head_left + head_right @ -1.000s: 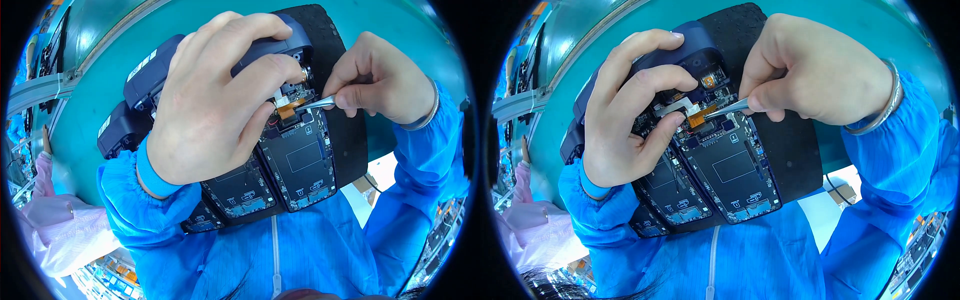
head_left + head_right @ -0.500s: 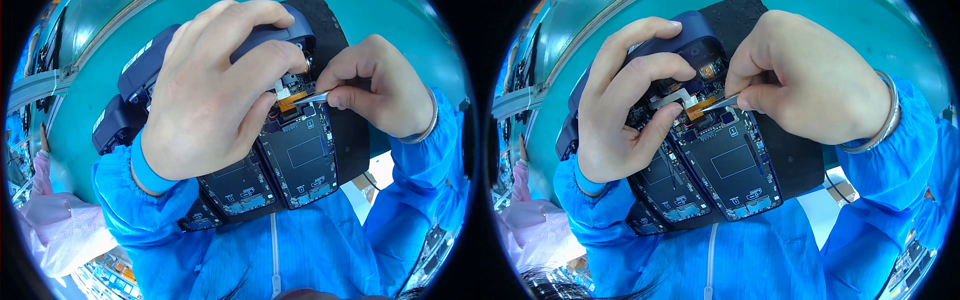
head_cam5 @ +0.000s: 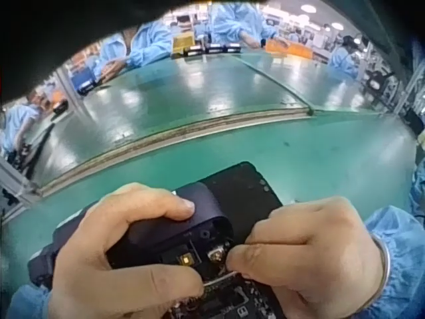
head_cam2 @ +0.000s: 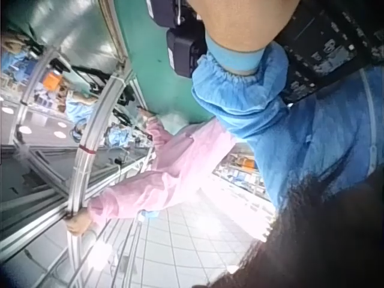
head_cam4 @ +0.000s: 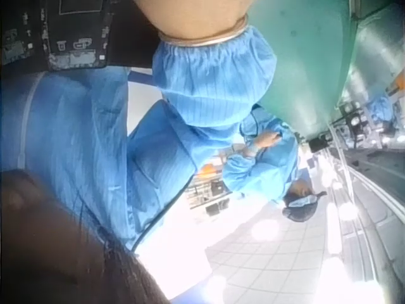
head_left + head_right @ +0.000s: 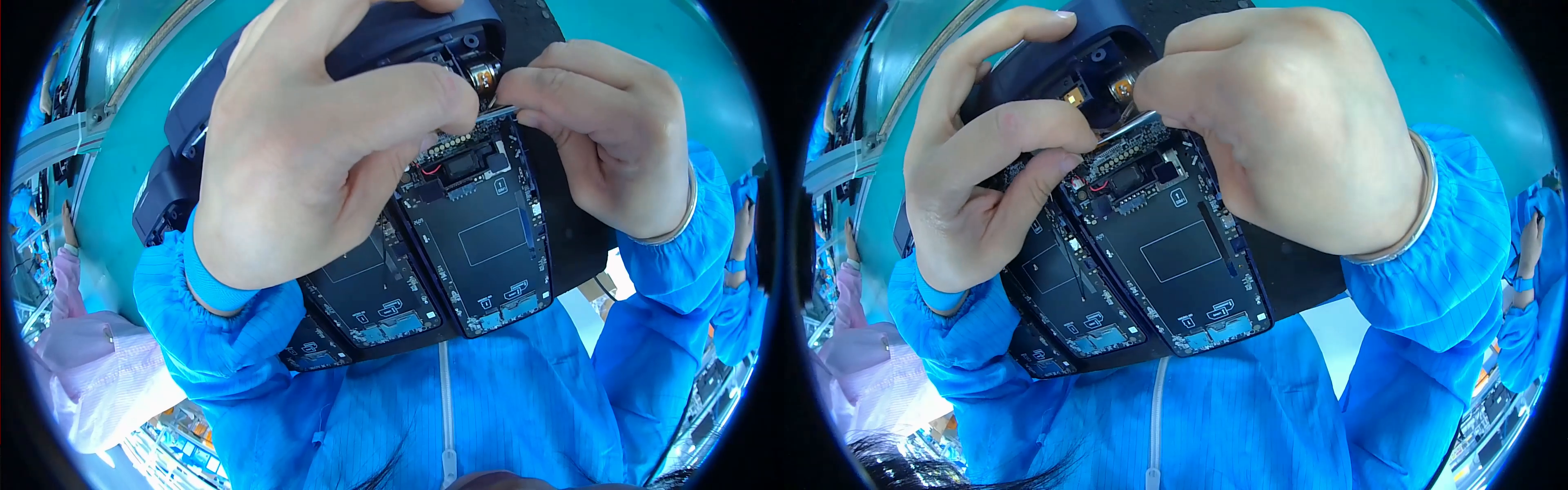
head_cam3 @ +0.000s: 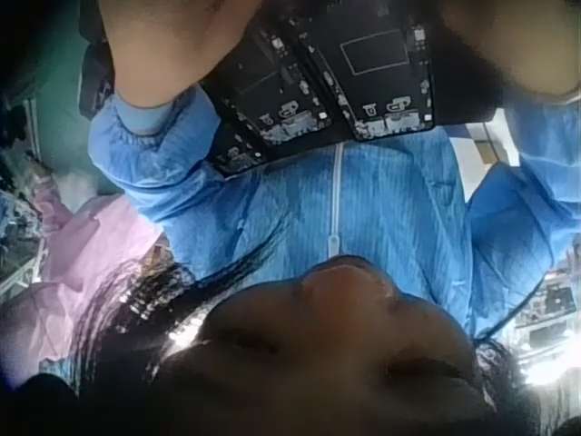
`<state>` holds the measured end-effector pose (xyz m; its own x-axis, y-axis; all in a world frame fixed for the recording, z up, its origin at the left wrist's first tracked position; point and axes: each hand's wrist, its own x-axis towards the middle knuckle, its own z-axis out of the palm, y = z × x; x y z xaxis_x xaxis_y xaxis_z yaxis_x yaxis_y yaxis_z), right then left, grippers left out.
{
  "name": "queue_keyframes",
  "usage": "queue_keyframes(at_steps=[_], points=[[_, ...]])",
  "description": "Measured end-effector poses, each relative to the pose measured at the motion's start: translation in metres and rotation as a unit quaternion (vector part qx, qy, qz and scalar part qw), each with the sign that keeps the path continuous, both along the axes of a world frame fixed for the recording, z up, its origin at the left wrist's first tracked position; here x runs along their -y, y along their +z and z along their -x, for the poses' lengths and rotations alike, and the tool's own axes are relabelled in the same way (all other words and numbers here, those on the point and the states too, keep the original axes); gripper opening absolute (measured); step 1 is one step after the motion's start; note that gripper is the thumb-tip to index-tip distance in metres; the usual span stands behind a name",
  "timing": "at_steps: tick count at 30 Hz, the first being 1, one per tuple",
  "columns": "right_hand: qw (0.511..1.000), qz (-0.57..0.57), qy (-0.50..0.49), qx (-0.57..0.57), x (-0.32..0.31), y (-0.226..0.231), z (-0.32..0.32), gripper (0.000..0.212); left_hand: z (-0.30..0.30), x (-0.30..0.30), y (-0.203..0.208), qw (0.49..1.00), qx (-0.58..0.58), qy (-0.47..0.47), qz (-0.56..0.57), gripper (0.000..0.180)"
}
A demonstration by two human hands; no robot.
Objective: Manually assemble and connect components inside portable electronic devices using tweezers.
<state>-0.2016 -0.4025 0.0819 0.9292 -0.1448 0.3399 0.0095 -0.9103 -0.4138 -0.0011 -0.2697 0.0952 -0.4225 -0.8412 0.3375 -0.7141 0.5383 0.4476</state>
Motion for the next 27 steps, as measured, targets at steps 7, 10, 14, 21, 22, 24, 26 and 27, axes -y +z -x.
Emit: queue_keyframes(at_steps=[7, 10, 14, 21, 22, 24, 26, 27], points=[[0.997, 0.004, 0.067, 0.024, 0.005, 0.003, 0.003, 0.025, 0.001, -0.004, -0.004, 1.000, -0.013, 0.012, -0.009, 0.037], [0.996, 0.021, 0.086, 0.034, 0.008, 0.004, 0.003, 0.027, 0.001, -0.007, -0.004, 1.000, -0.020, 0.015, -0.012, 0.038], [0.995, 0.041, 0.085, 0.038, 0.012, -0.006, 0.003, 0.028, 0.004, -0.007, -0.006, 0.999, -0.028, 0.021, -0.016, 0.038], [0.995, 0.068, 0.072, 0.032, 0.015, -0.011, 0.001, 0.028, 0.004, -0.007, -0.008, 0.998, -0.043, 0.034, -0.024, 0.038], [0.994, 0.072, 0.072, 0.032, 0.014, -0.011, 0.001, 0.028, 0.004, -0.006, -0.010, 0.998, -0.045, 0.036, -0.026, 0.038], [0.994, 0.080, 0.073, 0.031, 0.014, -0.012, 0.000, 0.028, 0.002, -0.006, -0.011, 0.998, -0.049, 0.040, -0.028, 0.038], [0.993, 0.088, 0.073, 0.031, 0.014, -0.012, -0.002, 0.028, -0.006, -0.009, -0.011, 0.997, -0.052, 0.044, -0.029, 0.038], [0.993, 0.092, 0.073, 0.029, 0.014, -0.013, -0.003, 0.028, -0.007, -0.010, -0.011, 0.997, -0.055, 0.045, -0.031, 0.039]])
